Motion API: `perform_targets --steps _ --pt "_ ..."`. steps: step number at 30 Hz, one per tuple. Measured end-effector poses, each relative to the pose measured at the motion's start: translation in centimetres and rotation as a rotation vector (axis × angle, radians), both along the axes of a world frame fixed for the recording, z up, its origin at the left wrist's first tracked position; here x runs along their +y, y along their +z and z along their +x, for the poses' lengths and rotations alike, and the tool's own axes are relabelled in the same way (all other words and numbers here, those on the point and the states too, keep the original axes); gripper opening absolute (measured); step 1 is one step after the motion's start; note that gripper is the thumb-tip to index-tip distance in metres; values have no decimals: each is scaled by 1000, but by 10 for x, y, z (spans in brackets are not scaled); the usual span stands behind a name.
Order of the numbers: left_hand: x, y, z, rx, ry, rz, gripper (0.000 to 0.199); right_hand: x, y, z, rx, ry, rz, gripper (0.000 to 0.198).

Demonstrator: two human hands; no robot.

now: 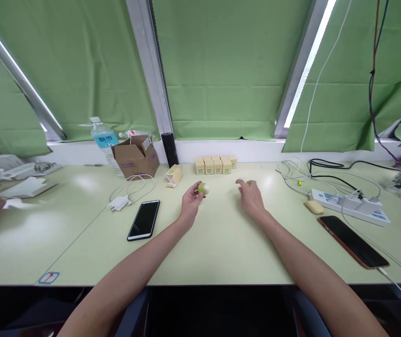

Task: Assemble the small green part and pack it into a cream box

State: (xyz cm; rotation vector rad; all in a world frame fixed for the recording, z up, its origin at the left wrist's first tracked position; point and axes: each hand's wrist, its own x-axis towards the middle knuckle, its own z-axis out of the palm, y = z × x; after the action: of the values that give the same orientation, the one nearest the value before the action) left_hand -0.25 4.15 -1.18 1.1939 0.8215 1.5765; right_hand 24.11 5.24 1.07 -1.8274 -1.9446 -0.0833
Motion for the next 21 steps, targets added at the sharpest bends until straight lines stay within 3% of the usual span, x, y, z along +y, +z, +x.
perform_targets --steps 5,10,13,16,21 --pt "-5 8 -1 91 33 104 61 -22 -5 -34 66 330 43 49" --pt "-8 15 -2 205 28 206 49 -36 -14 -46 315 499 -119 81" --pt "-13 16 -1 361 13 235 41 -36 -15 -48 361 486 -213 69" --pt "-20 18 -1 500 -1 258 39 -35 -15 -48 349 465 -219 49" --pt "-25 18 -2 662 -39 312 41 -36 -12 -49 362 452 -217 43"
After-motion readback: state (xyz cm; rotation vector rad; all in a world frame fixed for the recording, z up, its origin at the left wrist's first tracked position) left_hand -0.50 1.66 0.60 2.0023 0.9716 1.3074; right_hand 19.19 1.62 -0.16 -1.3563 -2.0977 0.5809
